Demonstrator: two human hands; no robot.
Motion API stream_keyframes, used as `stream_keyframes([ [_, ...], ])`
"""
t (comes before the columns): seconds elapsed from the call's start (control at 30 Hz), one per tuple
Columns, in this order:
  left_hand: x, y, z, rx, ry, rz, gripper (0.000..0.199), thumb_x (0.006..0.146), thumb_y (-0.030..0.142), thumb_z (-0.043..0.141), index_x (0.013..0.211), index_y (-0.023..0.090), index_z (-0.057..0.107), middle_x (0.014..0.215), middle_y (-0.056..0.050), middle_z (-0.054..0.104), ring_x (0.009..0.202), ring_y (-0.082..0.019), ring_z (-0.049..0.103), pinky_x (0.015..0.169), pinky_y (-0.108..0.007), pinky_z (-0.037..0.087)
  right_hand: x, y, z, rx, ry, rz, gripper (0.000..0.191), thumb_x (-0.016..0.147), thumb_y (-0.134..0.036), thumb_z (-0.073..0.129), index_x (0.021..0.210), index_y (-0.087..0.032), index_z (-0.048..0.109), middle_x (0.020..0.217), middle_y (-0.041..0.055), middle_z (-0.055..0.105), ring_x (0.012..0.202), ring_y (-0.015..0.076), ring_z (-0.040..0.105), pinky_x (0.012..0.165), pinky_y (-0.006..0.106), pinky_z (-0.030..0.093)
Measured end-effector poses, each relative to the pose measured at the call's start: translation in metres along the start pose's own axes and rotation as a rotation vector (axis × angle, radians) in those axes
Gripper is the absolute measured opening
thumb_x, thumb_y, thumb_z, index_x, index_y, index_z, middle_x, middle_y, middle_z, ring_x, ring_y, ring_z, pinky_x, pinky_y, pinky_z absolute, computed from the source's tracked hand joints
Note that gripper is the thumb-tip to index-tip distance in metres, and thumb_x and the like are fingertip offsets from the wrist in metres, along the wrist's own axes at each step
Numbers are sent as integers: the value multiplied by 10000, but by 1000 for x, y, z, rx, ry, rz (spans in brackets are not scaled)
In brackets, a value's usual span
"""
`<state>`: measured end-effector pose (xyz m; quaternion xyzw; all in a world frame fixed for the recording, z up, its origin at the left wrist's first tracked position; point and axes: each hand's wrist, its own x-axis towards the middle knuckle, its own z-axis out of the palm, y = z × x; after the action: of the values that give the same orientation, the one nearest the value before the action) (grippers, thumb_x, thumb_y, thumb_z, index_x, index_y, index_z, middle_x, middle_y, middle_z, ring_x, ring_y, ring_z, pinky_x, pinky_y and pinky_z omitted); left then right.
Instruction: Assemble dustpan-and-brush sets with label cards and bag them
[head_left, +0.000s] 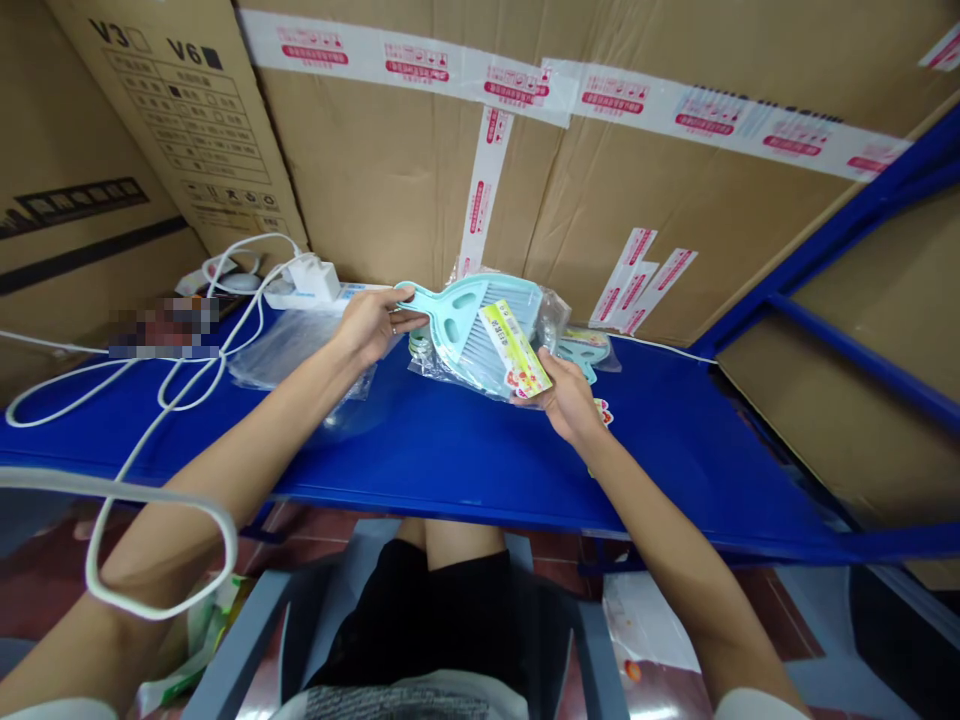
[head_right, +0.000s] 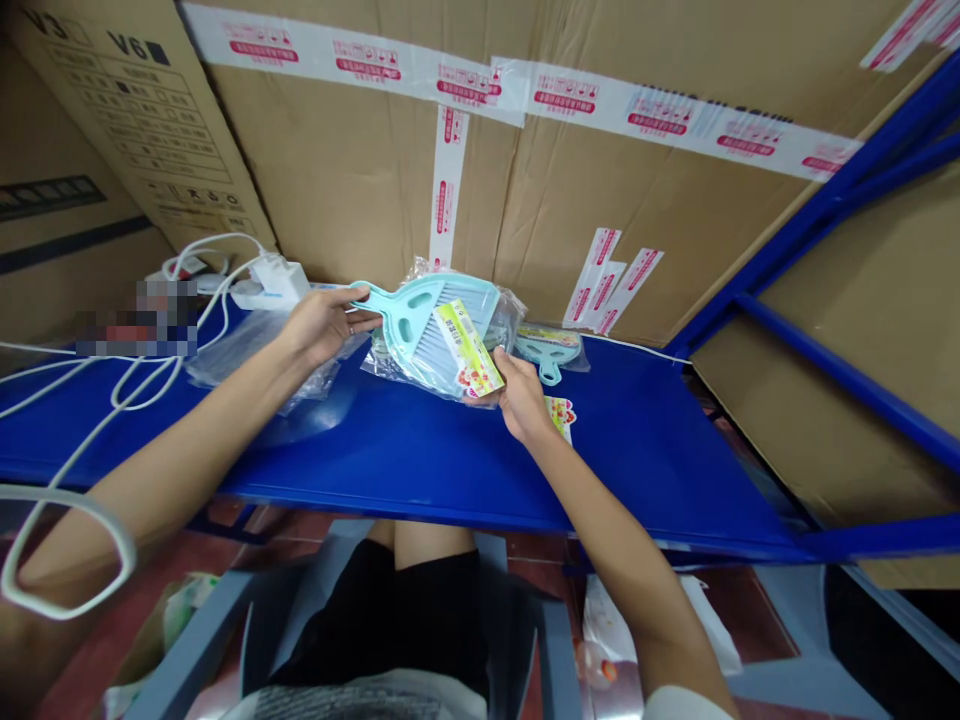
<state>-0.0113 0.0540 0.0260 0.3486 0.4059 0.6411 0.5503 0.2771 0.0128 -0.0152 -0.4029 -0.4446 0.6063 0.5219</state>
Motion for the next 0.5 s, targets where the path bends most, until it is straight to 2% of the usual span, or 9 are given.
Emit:
stream_keyframes([
  [0.13, 1, 2, -1, -3, -1, -9, 76, 778, 160, 742, 745, 137, 678, 825, -99, 758, 750, -219, 748, 820, -377, 654, 0, -2, 1, 8, 9, -35, 449, 737, -547, 896, 944, -204, 694, 864, 64, 783, 798, 273, 770, 545, 351, 631],
  [0.23, 2, -1, -1, -14, -2, -18, 96, 770, 154, 750, 732, 136, 664, 807, -100, 757, 712, -210, 737, 800, -376, 660, -2, -5, 1, 8, 35, -105, 490, 761, -505, 868, 1121, -248, 656, 889, 29, 774, 749, 220, 749, 552, 294, 586],
  [0.33, 2, -5, -1, -16, -3, -21, 93, 771, 143, 754, 750, 131, 664, 784, -92, 750, 682, -202, 727, 798, -391, 662, -4, -9, 0, -54, 78, -216, 627, 793, -457, 849, 1304, -361, 499, 1079, 1, 762, 718, 164, 713, 562, 265, 549],
  [0.4, 3, -6, -1, -17, -19, -17, 89, 780, 144, 755, 764, 128, 668, 789, -90, 749, 685, -204, 731, 805, -401, 662, -4, -11, -1, -108, 70, -310, 667, 784, -420, 872, 1298, -397, 447, 1200, 3, 724, 754, 153, 702, 586, 264, 548],
  [0.5, 4, -7, -3, -27, -20, -31, 97, 780, 140, 753, 747, 124, 664, 797, -92, 749, 697, -209, 741, 793, -389, 660, -4, -12, -2, -188, -11, -360, 514, 782, -394, 891, 1149, -342, 535, 1225, 17, 676, 816, 155, 676, 638, 276, 554],
])
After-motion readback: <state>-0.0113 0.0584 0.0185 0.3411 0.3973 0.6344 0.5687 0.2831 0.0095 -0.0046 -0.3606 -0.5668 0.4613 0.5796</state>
